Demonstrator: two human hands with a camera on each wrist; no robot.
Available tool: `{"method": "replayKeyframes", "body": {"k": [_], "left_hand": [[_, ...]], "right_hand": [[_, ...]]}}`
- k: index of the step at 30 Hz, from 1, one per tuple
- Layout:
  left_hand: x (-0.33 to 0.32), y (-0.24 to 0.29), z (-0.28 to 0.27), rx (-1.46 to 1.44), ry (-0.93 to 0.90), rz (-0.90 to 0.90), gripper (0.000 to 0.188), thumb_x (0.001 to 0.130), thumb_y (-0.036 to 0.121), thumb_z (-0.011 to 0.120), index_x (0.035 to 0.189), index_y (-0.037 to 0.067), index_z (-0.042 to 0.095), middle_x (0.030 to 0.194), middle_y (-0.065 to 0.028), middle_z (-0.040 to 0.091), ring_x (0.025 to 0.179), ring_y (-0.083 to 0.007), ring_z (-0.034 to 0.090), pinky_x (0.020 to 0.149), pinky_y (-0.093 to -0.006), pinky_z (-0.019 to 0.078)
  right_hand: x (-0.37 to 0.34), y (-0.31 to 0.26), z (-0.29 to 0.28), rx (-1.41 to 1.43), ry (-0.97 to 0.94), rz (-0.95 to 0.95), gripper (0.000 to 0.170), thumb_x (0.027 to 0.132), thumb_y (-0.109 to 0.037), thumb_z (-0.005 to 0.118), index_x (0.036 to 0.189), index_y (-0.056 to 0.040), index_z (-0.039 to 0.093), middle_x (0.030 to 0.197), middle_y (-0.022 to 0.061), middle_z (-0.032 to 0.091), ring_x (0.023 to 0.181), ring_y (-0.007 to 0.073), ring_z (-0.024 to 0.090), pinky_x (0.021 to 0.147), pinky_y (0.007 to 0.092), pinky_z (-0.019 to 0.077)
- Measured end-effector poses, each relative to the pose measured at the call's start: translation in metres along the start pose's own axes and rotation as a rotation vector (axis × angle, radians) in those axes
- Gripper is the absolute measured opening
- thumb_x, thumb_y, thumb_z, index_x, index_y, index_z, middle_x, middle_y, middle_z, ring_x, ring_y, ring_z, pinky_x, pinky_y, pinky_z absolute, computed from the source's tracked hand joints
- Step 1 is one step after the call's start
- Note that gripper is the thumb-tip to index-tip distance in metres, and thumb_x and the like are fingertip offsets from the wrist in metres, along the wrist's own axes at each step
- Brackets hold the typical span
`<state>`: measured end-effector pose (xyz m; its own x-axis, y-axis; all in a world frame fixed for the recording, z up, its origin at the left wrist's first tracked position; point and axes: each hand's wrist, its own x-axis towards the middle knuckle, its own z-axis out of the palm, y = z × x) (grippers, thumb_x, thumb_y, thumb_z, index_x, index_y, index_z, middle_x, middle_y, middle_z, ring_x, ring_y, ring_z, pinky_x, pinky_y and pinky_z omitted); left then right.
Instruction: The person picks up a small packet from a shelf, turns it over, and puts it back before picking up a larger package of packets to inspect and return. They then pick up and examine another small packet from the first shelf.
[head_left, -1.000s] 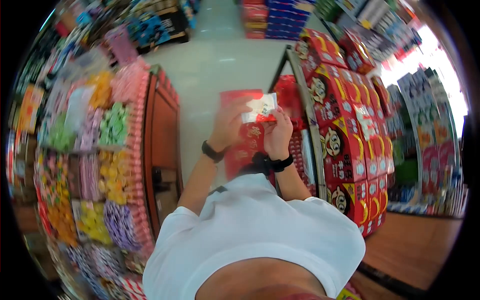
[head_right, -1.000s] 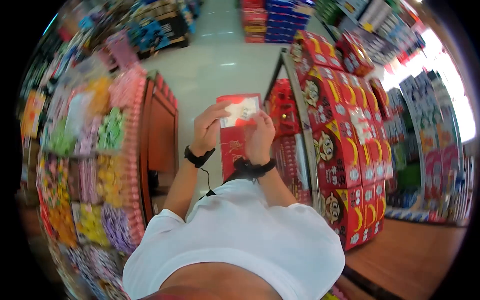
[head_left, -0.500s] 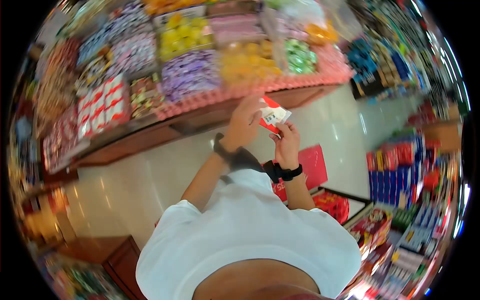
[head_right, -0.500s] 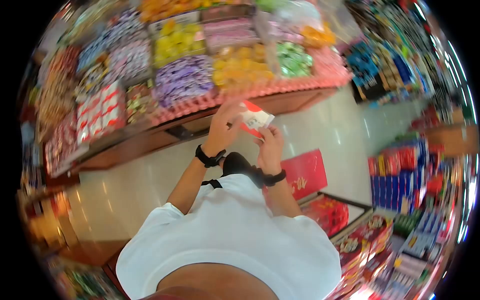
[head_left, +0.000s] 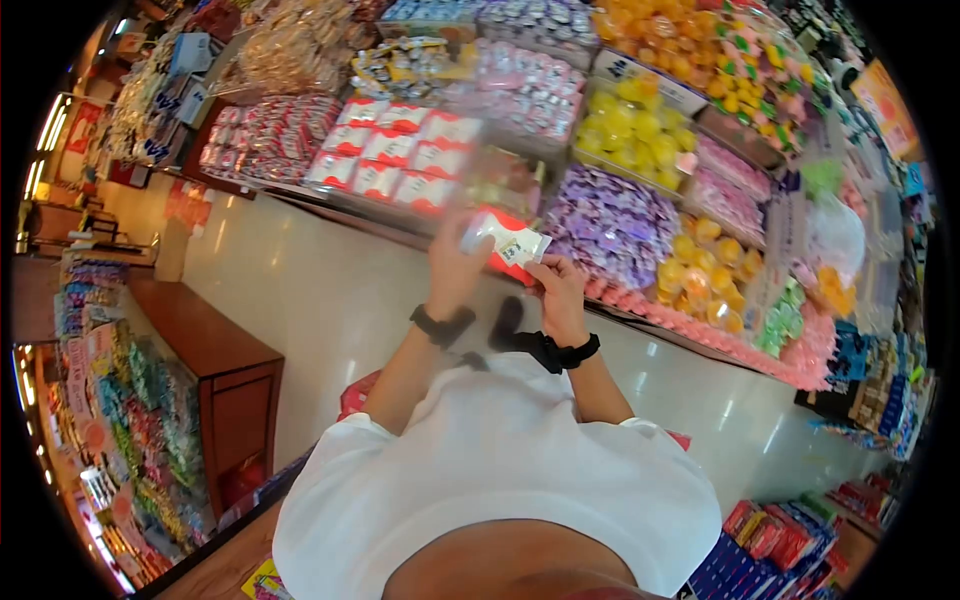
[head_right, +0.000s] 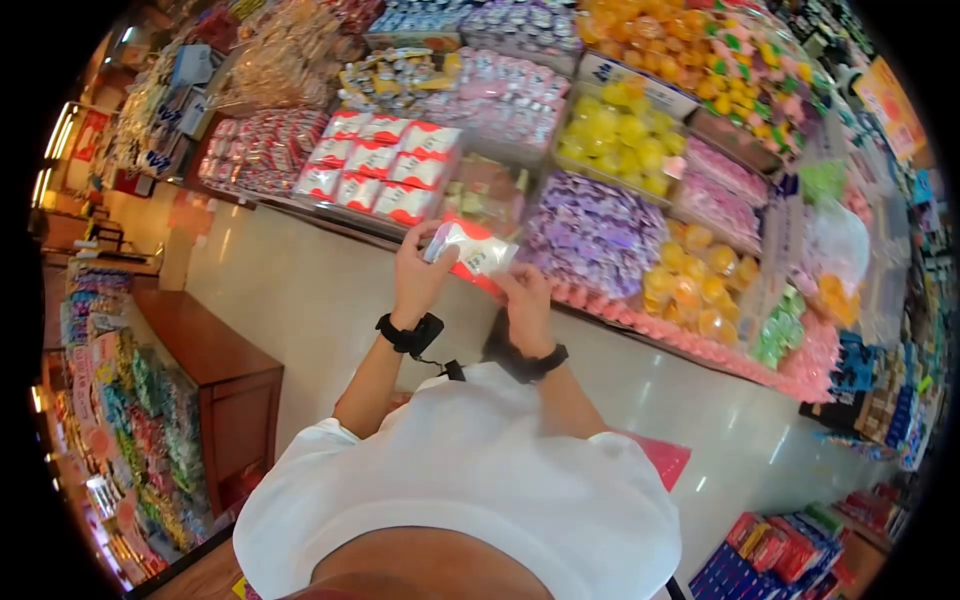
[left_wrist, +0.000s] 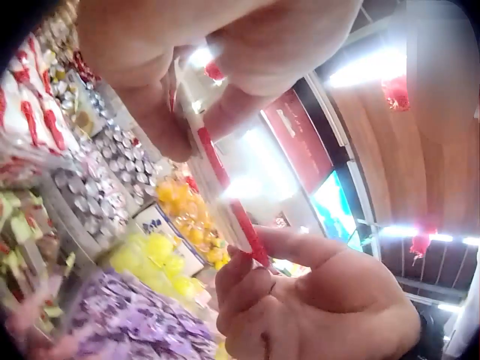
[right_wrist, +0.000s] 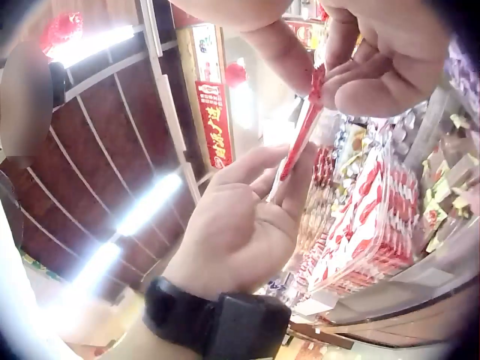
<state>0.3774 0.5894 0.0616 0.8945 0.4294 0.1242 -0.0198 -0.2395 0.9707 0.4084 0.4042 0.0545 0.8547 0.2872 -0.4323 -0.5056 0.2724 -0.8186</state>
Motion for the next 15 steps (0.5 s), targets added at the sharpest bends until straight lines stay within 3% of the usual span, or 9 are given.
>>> {"method": "replayKeyframes", "body": {"k": [6, 12, 15], "left_hand": [[0.039, -0.025, -0.069, -0.030, 0.131, -0.044, 0.043, 0.084, 0.006, 0.074, 0.124, 0.001, 0.058, 0.110, -0.0089, 0.063, 0.095, -0.0133, 0.060, 0.082, -0.0272, 0.0512], [0.057, -0.042, -0.126, 0.245, 0.221, -0.108, 0.036, 0.087, 0.010, 0.072, 0.121, 0.003, 0.063, 0.105, -0.0053, 0.067, 0.090, -0.0121, 0.060, 0.078, -0.0272, 0.0497], [0.071, -0.040, -0.152, 0.269, 0.226, -0.184, 0.035, 0.087, 0.017, 0.071, 0.118, 0.004, 0.066, 0.106, -0.0106, 0.071, 0.092, -0.0201, 0.065, 0.081, -0.0331, 0.0502]], "right_hand": [[0.040, -0.006, 0.070, -0.006, -0.196, 0.079, 0.022, 0.090, -0.012, 0.069, 0.110, -0.0033, 0.063, 0.094, 0.0011, 0.069, 0.078, 0.0078, 0.063, 0.067, 0.0221, 0.0491], [0.071, 0.005, 0.118, -0.098, -0.357, 0.142, 0.032, 0.094, -0.016, 0.066, 0.123, -0.0017, 0.062, 0.102, 0.0021, 0.070, 0.084, 0.0092, 0.065, 0.072, 0.0231, 0.0492], [0.080, 0.007, 0.145, -0.085, -0.371, 0.181, 0.032, 0.094, -0.017, 0.066, 0.122, -0.0013, 0.062, 0.102, 0.0022, 0.070, 0.087, 0.0100, 0.066, 0.073, 0.0241, 0.0496]]}}
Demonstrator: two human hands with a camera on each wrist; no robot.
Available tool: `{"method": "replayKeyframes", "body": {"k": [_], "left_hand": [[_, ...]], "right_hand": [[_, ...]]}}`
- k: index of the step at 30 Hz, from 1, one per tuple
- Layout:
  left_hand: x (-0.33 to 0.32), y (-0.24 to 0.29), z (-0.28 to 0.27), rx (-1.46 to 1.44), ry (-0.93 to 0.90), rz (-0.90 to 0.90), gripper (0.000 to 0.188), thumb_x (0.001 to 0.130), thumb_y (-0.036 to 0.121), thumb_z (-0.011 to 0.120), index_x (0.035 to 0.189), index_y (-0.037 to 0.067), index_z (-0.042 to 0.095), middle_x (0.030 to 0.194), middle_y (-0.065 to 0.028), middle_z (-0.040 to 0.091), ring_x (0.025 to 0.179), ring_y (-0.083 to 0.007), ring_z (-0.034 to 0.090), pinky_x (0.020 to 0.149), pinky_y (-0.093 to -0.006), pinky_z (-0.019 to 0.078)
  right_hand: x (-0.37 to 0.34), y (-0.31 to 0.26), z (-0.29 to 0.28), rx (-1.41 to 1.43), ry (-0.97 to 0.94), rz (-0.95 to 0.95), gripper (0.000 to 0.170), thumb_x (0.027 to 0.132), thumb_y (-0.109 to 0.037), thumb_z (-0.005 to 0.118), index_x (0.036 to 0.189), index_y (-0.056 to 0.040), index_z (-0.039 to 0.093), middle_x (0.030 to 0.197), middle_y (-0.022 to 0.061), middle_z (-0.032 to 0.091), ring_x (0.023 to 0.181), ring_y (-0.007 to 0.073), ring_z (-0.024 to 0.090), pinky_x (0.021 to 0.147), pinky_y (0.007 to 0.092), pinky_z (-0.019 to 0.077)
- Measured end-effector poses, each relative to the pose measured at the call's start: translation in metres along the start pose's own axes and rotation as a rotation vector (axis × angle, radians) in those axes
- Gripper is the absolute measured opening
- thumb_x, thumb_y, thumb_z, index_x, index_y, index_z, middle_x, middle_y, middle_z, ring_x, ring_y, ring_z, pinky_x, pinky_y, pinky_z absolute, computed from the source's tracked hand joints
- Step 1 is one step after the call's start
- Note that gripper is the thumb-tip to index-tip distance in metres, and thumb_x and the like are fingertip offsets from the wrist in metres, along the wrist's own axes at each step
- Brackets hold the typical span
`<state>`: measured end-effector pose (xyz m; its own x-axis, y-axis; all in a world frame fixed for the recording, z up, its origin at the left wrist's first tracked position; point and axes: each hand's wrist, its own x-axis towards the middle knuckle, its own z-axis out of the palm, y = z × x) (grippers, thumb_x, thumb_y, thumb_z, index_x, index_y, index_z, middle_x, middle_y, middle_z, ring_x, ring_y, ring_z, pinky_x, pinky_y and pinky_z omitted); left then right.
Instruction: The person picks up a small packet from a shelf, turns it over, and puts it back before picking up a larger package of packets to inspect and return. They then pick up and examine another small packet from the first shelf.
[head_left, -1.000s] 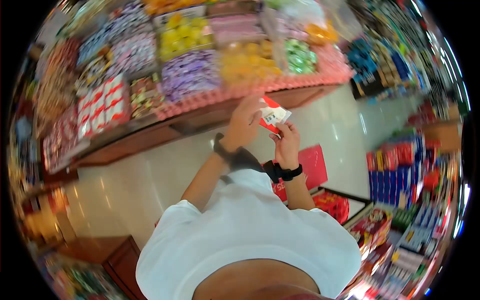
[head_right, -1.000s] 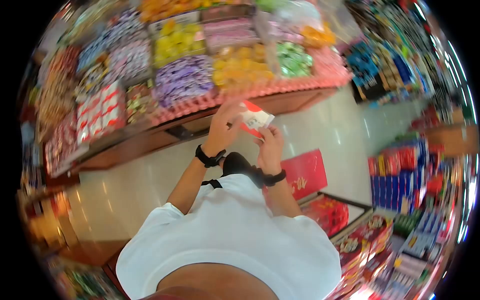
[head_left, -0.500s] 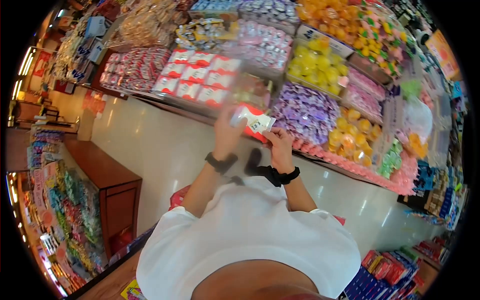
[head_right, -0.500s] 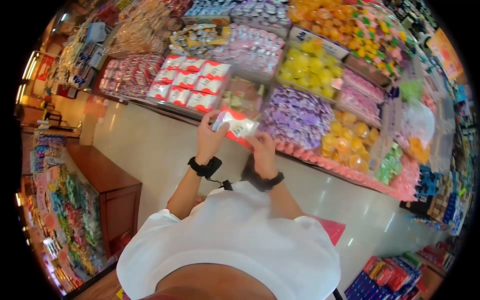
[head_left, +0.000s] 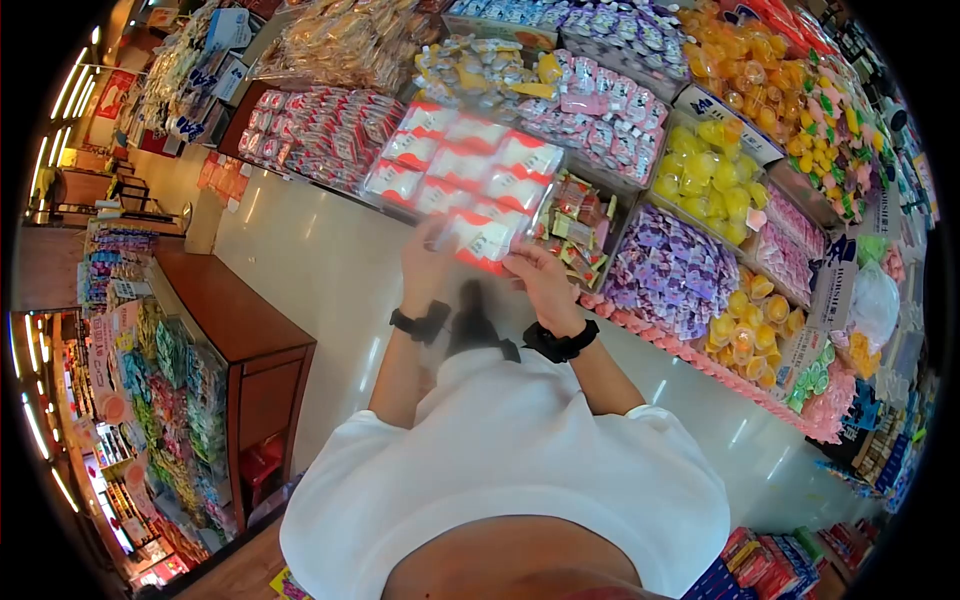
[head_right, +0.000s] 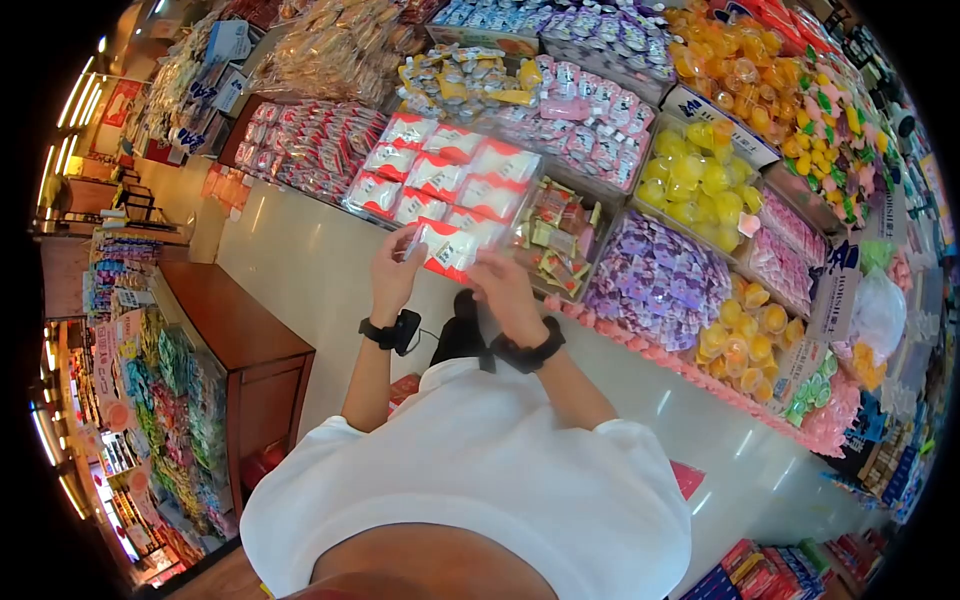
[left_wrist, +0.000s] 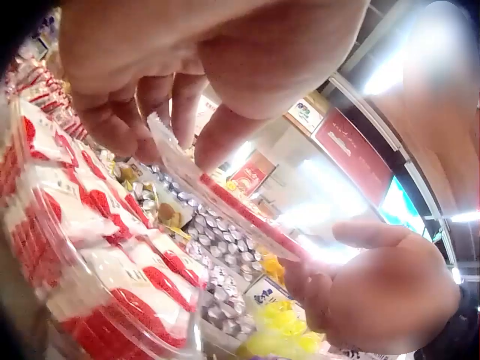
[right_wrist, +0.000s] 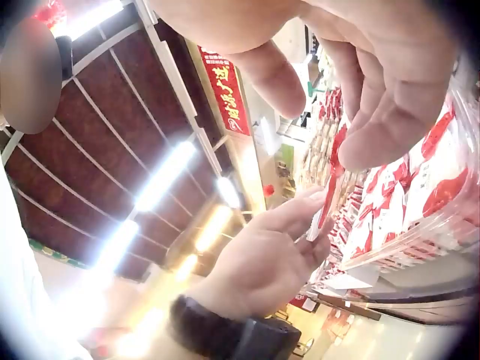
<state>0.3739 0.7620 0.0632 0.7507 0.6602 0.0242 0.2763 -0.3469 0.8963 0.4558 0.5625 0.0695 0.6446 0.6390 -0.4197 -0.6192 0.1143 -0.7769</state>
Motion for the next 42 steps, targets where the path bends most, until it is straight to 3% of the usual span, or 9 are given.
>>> {"method": "replayKeyframes", "body": {"k": [3, 6, 12, 21, 23, 24, 30, 39, 42], "left_hand": [[0.033, -0.015, -0.019, -0.011, -0.036, 0.078, 0.031, 0.089, 0.011, 0.069, 0.118, 0.004, 0.066, 0.101, -0.0037, 0.068, 0.085, -0.0100, 0.058, 0.074, -0.0255, 0.0476], [0.074, -0.040, -0.037, -0.023, -0.063, 0.057, 0.031, 0.089, 0.009, 0.068, 0.119, 0.002, 0.065, 0.100, -0.0039, 0.067, 0.083, -0.0094, 0.057, 0.073, -0.0244, 0.0480], [0.165, -0.084, -0.071, 0.021, -0.135, 0.270, 0.026, 0.091, 0.004, 0.063, 0.116, 0.000, 0.064, 0.101, -0.0073, 0.069, 0.082, -0.0117, 0.062, 0.074, -0.0265, 0.0516], [0.275, -0.099, -0.095, -0.044, -0.351, 0.200, 0.026, 0.090, 0.000, 0.061, 0.116, -0.001, 0.061, 0.103, -0.0119, 0.070, 0.089, -0.0180, 0.068, 0.078, -0.0300, 0.0537], [0.292, -0.100, -0.090, -0.038, -0.360, 0.284, 0.027, 0.090, 0.000, 0.061, 0.117, -0.001, 0.061, 0.103, -0.0131, 0.070, 0.089, -0.0189, 0.068, 0.079, -0.0306, 0.0541], [0.299, -0.100, -0.087, -0.034, -0.361, 0.323, 0.027, 0.090, -0.001, 0.061, 0.117, -0.001, 0.061, 0.103, -0.0136, 0.070, 0.089, -0.0194, 0.068, 0.079, -0.0309, 0.0543], [0.326, -0.114, -0.067, -0.003, -0.369, 0.279, 0.030, 0.089, -0.002, 0.059, 0.119, -0.001, 0.060, 0.107, -0.0156, 0.069, 0.089, -0.0210, 0.069, 0.079, -0.0317, 0.0548], [0.311, -0.091, -0.073, 0.280, -0.447, 0.693, 0.037, 0.086, 0.004, 0.065, 0.121, -0.006, 0.059, 0.130, -0.0289, 0.058, 0.123, -0.0442, 0.054, 0.104, -0.0454, 0.0439], [0.295, -0.091, -0.069, 0.149, -0.462, 0.458, 0.036, 0.088, 0.006, 0.063, 0.121, -0.006, 0.059, 0.132, -0.0291, 0.056, 0.122, -0.0448, 0.054, 0.104, -0.0453, 0.0437]], "right_hand": [[0.024, -0.001, 0.023, -0.038, 0.008, 0.014, 0.034, 0.094, -0.017, 0.066, 0.123, -0.0010, 0.061, 0.103, 0.0028, 0.070, 0.090, 0.0109, 0.066, 0.073, 0.0250, 0.0501], [0.055, 0.010, 0.046, 0.000, 0.028, 0.014, 0.036, 0.094, -0.018, 0.065, 0.126, -0.0011, 0.060, 0.103, 0.0029, 0.069, 0.090, 0.0113, 0.066, 0.075, 0.0258, 0.0509], [0.116, 0.000, 0.108, -0.056, 0.113, -0.020, 0.043, 0.095, -0.018, 0.065, 0.132, 0.0001, 0.053, 0.105, 0.0034, 0.067, 0.094, 0.0130, 0.065, 0.078, 0.0271, 0.0521], [0.205, -0.001, 0.165, -0.108, 0.291, -0.097, 0.042, 0.094, -0.017, 0.065, 0.130, 0.0010, 0.052, 0.113, 0.0065, 0.064, 0.102, 0.0152, 0.062, 0.083, 0.0297, 0.0517], [0.218, -0.001, 0.167, -0.163, 0.339, -0.118, 0.040, 0.094, -0.016, 0.065, 0.128, 0.0003, 0.054, 0.114, 0.0065, 0.064, 0.103, 0.0148, 0.062, 0.083, 0.0302, 0.0516], [0.226, 0.001, 0.170, -0.123, 0.360, -0.209, 0.038, 0.091, -0.023, 0.068, 0.119, 0.0007, 0.057, 0.099, 0.0050, 0.062, 0.085, 0.0130, 0.059, 0.069, 0.0283, 0.0500], [0.250, -0.011, 0.178, -0.037, 0.456, -0.189, 0.043, 0.091, -0.019, 0.068, 0.127, 0.0005, 0.054, 0.106, 0.0070, 0.060, 0.088, 0.0128, 0.060, 0.072, 0.0285, 0.0515], [0.212, -0.009, 0.167, -0.032, 0.454, -0.271, 0.043, 0.093, -0.011, 0.065, 0.132, -0.0012, 0.050, 0.128, 0.0080, 0.059, 0.105, 0.0154, 0.062, 0.081, 0.0284, 0.0527], [0.187, -0.007, 0.153, 0.034, 0.509, -0.228, 0.042, 0.093, -0.010, 0.064, 0.132, -0.0020, 0.052, 0.129, 0.0083, 0.059, 0.105, 0.0154, 0.063, 0.080, 0.0284, 0.0527]]}}
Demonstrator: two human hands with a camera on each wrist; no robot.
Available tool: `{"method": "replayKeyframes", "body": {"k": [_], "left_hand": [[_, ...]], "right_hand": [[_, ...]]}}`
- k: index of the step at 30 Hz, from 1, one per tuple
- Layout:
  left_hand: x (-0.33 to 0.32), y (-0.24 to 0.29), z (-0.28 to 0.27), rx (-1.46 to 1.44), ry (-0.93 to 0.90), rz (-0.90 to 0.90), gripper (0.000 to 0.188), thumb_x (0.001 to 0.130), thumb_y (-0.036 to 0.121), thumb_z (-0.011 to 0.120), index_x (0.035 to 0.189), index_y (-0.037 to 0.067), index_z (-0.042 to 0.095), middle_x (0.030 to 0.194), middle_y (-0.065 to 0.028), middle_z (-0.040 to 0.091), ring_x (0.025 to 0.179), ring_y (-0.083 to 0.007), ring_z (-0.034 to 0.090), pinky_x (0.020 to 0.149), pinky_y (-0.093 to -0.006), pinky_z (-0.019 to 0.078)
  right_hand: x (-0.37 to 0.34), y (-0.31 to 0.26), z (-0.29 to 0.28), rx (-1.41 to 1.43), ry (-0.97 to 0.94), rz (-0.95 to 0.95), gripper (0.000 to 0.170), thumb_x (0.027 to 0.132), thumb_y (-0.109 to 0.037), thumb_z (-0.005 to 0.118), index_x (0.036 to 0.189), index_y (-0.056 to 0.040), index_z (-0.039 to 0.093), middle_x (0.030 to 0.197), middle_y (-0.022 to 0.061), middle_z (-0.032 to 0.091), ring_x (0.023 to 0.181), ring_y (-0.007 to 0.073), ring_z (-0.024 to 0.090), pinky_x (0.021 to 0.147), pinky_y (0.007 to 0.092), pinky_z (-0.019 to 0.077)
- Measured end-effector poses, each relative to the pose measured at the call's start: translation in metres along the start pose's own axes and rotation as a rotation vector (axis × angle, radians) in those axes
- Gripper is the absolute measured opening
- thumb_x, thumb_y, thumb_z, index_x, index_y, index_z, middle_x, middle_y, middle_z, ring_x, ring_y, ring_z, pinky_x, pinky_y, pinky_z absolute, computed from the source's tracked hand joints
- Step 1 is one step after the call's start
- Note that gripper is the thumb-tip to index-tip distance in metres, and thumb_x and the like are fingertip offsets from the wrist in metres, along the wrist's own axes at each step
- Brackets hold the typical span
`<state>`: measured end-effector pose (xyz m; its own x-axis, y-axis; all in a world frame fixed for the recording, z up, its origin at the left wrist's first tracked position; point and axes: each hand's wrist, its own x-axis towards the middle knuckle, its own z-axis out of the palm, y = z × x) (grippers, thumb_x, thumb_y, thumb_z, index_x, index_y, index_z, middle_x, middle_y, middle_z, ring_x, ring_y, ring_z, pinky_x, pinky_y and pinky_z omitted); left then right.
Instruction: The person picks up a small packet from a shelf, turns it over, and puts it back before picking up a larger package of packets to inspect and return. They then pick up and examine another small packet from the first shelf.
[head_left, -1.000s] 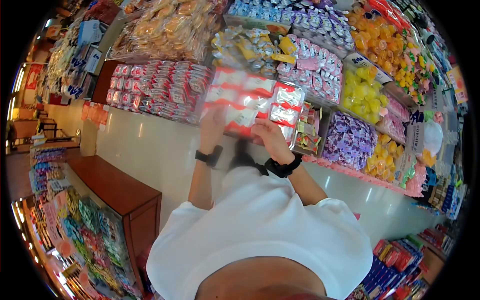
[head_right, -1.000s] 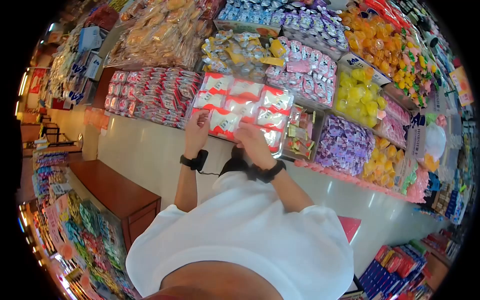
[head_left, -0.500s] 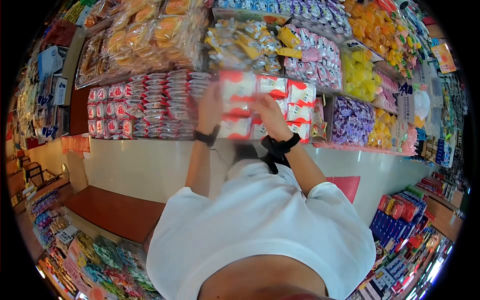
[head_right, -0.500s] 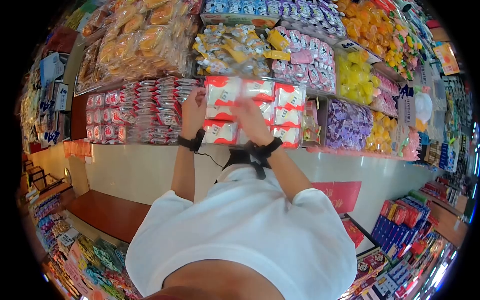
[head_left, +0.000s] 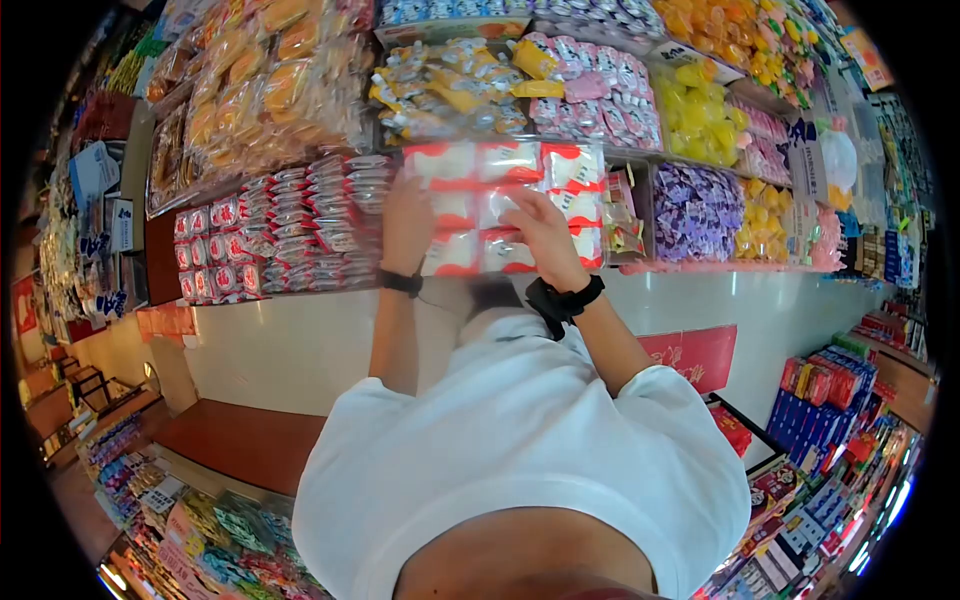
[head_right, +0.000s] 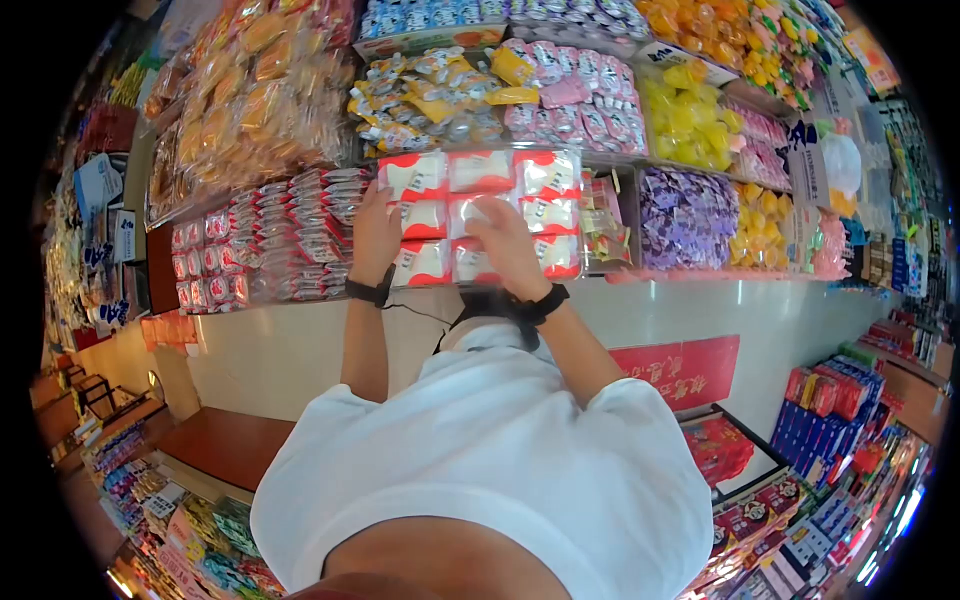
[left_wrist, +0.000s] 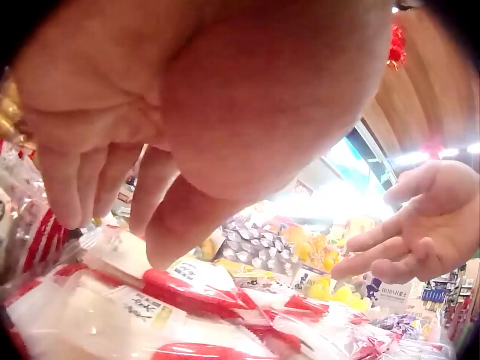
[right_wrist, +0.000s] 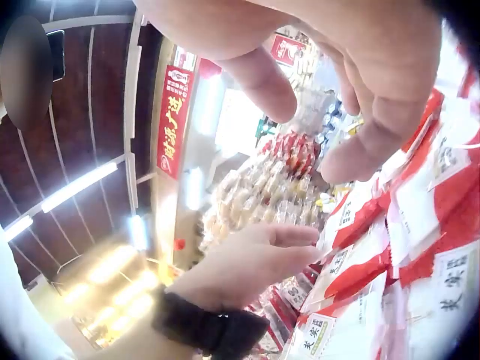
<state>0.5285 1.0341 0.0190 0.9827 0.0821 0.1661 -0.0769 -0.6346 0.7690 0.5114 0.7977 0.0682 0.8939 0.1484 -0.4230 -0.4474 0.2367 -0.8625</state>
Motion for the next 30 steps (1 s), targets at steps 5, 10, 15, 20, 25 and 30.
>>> {"method": "replayKeyframes", "body": {"k": [5, 10, 15, 20, 25, 30], "left_hand": [[-0.019, 0.062, 0.017, 0.231, 0.059, 0.203, 0.034, 0.090, 0.008, 0.061, 0.121, -0.003, 0.059, 0.128, -0.0262, 0.058, 0.117, -0.0427, 0.057, 0.100, -0.0460, 0.0455], [-0.052, 0.171, 0.081, 0.128, -0.052, 0.329, 0.030, 0.090, 0.011, 0.065, 0.118, 0.001, 0.062, 0.097, -0.0163, 0.065, 0.085, -0.0270, 0.064, 0.077, -0.0361, 0.0515], [-0.099, 0.275, 0.182, -0.133, -0.411, 0.148, 0.030, 0.089, 0.015, 0.069, 0.117, 0.003, 0.064, 0.085, -0.0103, 0.067, 0.071, -0.0200, 0.063, 0.069, -0.0339, 0.0506], [-0.149, 0.364, 0.274, -0.168, -0.656, 0.464, 0.030, 0.091, 0.015, 0.067, 0.118, 0.003, 0.064, 0.095, -0.0113, 0.069, 0.072, -0.0179, 0.062, 0.068, -0.0334, 0.0495], [-0.200, 0.440, 0.367, -0.157, -0.970, 0.605, 0.027, 0.094, 0.010, 0.060, 0.119, 0.001, 0.063, 0.109, -0.0175, 0.068, 0.094, -0.0322, 0.067, 0.079, -0.0376, 0.0514], [-0.243, 0.478, 0.445, -0.246, -1.153, 1.008, 0.030, 0.088, -0.002, 0.056, 0.118, 0.000, 0.063, 0.099, -0.0143, 0.067, 0.078, -0.0240, 0.060, 0.071, -0.0337, 0.0488]], "right_hand": [[-0.038, -0.009, -0.063, 0.129, 0.028, -0.067, 0.035, 0.093, -0.010, 0.064, 0.128, -0.0037, 0.057, 0.118, 0.0057, 0.066, 0.101, 0.0126, 0.065, 0.076, 0.0263, 0.0527], [-0.082, -0.019, -0.154, 0.138, 0.024, -0.101, 0.029, 0.094, -0.014, 0.063, 0.122, -0.0028, 0.062, 0.107, 0.0042, 0.069, 0.092, 0.0104, 0.066, 0.074, 0.0241, 0.0530], [-0.155, -0.038, -0.252, 0.239, 0.138, -0.228, 0.028, 0.092, -0.013, 0.062, 0.116, 0.0007, 0.062, 0.094, 0.0032, 0.067, 0.079, 0.0085, 0.062, 0.068, 0.0236, 0.0514], [-0.234, -0.028, -0.350, 0.416, 0.337, -0.349, 0.026, 0.093, -0.017, 0.064, 0.112, -0.0007, 0.060, 0.092, 0.0033, 0.066, 0.076, 0.0085, 0.060, 0.067, 0.0234, 0.0504], [-0.334, -0.017, -0.440, 0.354, 0.710, -0.395, 0.029, 0.098, -0.019, 0.059, 0.117, 0.0017, 0.063, 0.111, 0.0092, 0.067, 0.099, 0.0169, 0.067, 0.083, 0.0295, 0.0543], [-0.396, 0.027, -0.481, 0.582, 0.952, -0.574, 0.031, 0.094, -0.019, 0.065, 0.116, 0.0016, 0.062, 0.106, 0.0090, 0.069, 0.092, 0.0157, 0.066, 0.079, 0.0286, 0.0534]]}}
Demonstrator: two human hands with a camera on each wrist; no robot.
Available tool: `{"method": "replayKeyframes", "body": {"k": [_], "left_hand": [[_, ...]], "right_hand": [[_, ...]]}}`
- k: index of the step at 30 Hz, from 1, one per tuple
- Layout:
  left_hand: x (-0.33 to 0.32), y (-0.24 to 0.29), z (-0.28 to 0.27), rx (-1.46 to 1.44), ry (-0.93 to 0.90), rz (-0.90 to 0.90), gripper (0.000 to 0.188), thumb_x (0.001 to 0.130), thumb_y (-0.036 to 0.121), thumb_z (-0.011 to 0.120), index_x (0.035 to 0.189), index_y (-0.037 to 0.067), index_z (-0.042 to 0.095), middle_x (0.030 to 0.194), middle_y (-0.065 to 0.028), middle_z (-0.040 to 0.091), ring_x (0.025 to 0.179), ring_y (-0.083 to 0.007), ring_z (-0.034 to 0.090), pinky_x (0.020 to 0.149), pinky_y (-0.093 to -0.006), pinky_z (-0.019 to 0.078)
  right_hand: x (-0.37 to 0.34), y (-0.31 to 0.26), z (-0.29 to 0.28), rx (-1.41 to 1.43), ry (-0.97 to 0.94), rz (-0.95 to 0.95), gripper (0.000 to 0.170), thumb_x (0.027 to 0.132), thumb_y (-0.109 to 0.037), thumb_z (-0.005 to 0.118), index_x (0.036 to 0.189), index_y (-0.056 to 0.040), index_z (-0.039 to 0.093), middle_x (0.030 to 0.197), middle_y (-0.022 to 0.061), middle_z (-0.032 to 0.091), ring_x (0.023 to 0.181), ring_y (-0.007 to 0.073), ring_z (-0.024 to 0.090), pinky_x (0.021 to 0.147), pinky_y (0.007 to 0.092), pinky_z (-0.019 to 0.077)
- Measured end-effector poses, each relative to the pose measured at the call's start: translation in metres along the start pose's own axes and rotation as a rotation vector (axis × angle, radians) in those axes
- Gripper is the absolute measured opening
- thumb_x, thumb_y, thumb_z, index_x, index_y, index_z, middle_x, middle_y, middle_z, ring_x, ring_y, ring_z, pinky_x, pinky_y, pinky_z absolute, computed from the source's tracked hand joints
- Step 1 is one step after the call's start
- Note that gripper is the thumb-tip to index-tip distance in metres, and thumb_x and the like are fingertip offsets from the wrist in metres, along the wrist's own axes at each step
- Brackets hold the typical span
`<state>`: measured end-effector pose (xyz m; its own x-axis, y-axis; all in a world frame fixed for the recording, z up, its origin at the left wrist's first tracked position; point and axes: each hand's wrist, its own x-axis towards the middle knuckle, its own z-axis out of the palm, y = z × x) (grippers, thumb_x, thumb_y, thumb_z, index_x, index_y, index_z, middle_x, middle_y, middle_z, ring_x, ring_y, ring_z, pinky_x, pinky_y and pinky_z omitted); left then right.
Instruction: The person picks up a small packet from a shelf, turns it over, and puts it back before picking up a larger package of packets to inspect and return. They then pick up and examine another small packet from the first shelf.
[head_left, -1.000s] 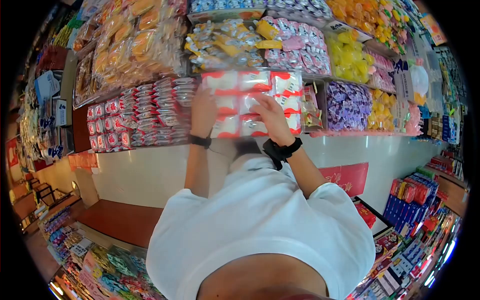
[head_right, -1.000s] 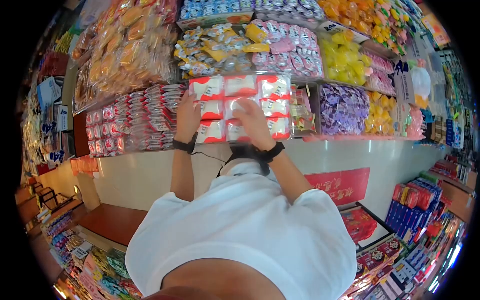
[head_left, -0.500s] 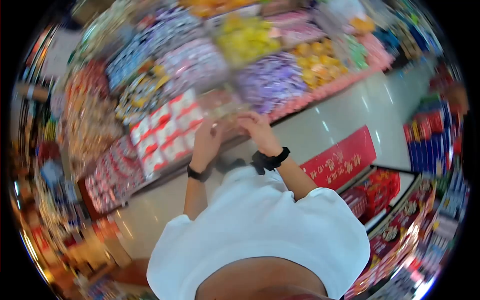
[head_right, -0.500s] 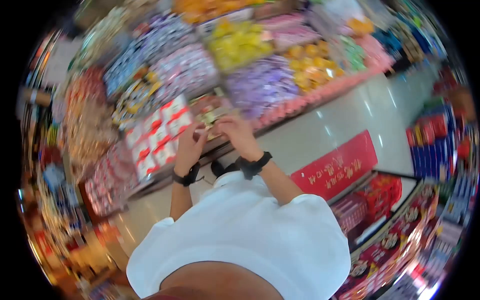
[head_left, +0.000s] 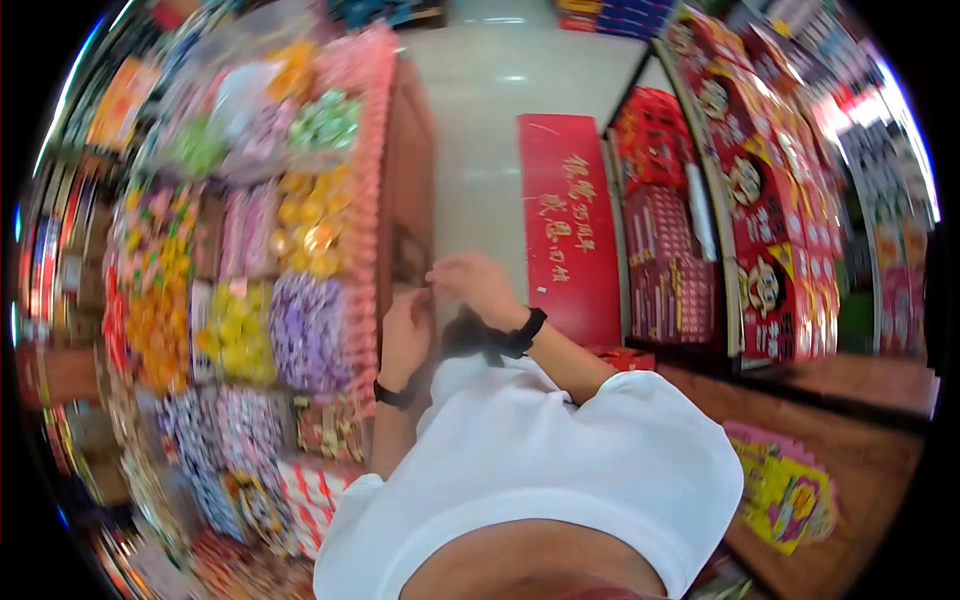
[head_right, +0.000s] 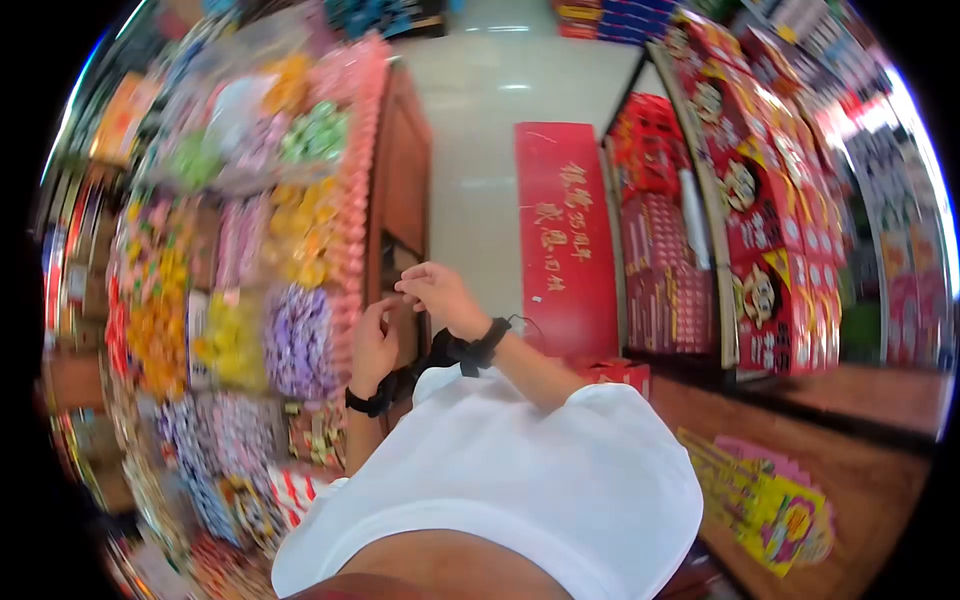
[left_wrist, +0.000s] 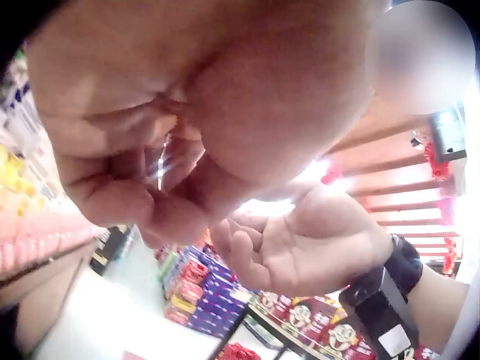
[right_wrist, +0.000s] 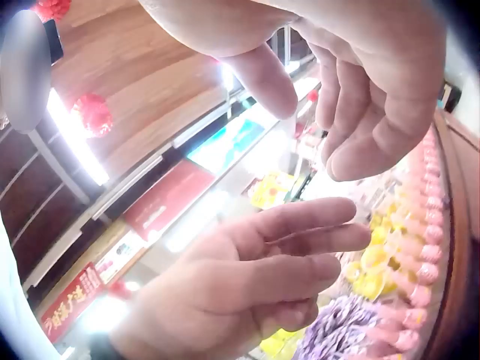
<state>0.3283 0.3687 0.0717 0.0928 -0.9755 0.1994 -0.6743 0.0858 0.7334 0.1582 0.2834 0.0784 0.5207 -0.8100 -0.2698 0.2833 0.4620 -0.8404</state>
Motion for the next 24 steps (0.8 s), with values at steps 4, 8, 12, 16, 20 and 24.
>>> {"method": "replayKeyframes", "body": {"k": [4, 8, 12, 16, 20, 24], "left_hand": [[0.057, 0.018, 0.047, -0.049, -0.228, 0.067, 0.034, 0.083, -0.008, 0.055, 0.115, 0.001, 0.062, 0.092, -0.0110, 0.067, 0.065, -0.0186, 0.055, 0.062, -0.0315, 0.0466], [0.118, 0.029, 0.102, -0.117, -0.357, 0.197, 0.030, 0.085, -0.007, 0.057, 0.113, 0.002, 0.063, 0.090, -0.0122, 0.065, 0.062, -0.0169, 0.053, 0.060, -0.0324, 0.0453], [0.189, 0.041, 0.144, -0.110, -0.492, 0.296, 0.030, 0.086, -0.005, 0.059, 0.115, 0.002, 0.062, 0.097, -0.0110, 0.066, 0.062, -0.0171, 0.055, 0.059, -0.0325, 0.0454], [0.264, 0.039, 0.192, -0.198, -0.591, 0.352, 0.029, 0.088, 0.000, 0.062, 0.117, 0.002, 0.062, 0.105, -0.0094, 0.067, 0.065, -0.0188, 0.057, 0.062, -0.0329, 0.0487], [0.323, 0.051, 0.227, -0.217, -0.703, 0.301, 0.031, 0.089, 0.005, 0.065, 0.119, 0.002, 0.062, 0.107, -0.0106, 0.067, 0.076, -0.0190, 0.062, 0.071, -0.0312, 0.0518], [0.380, 0.055, 0.280, -0.281, -0.919, 0.148, 0.034, 0.093, 0.012, 0.066, 0.124, 0.000, 0.060, 0.110, -0.0103, 0.067, 0.091, -0.0163, 0.064, 0.081, -0.0300, 0.0517]], "right_hand": [[0.000, -0.033, -0.051, 0.070, 0.234, -0.004, 0.030, 0.093, -0.020, 0.066, 0.115, 0.0000, 0.060, 0.106, 0.0080, 0.069, 0.089, 0.0136, 0.064, 0.076, 0.0281, 0.0522], [0.004, -0.059, -0.111, 0.134, 0.374, -0.131, 0.030, 0.093, -0.020, 0.065, 0.115, -0.0006, 0.060, 0.107, 0.0071, 0.069, 0.091, 0.0142, 0.063, 0.078, 0.0287, 0.0517], [0.028, -0.086, -0.164, 0.162, 0.539, -0.223, 0.028, 0.094, -0.018, 0.065, 0.115, 0.0008, 0.062, 0.105, 0.0094, 0.068, 0.093, 0.0166, 0.066, 0.080, 0.0302, 0.0544], [0.048, -0.125, -0.212, 0.126, 0.673, -0.184, 0.027, 0.092, -0.019, 0.066, 0.113, -0.0027, 0.062, 0.099, 0.0051, 0.068, 0.088, 0.0141, 0.064, 0.074, 0.0274, 0.0510], [0.057, -0.162, -0.272, 0.186, 0.780, -0.252, 0.025, 0.093, -0.015, 0.067, 0.113, -0.0022, 0.059, 0.102, 0.0060, 0.068, 0.086, 0.0143, 0.066, 0.073, 0.0271, 0.0524], [0.050, -0.209, -0.306, 0.244, 1.000, -0.365, 0.026, 0.094, -0.015, 0.066, 0.116, -0.0044, 0.058, 0.106, 0.0059, 0.068, 0.085, 0.0149, 0.067, 0.073, 0.0268, 0.0526]]}}
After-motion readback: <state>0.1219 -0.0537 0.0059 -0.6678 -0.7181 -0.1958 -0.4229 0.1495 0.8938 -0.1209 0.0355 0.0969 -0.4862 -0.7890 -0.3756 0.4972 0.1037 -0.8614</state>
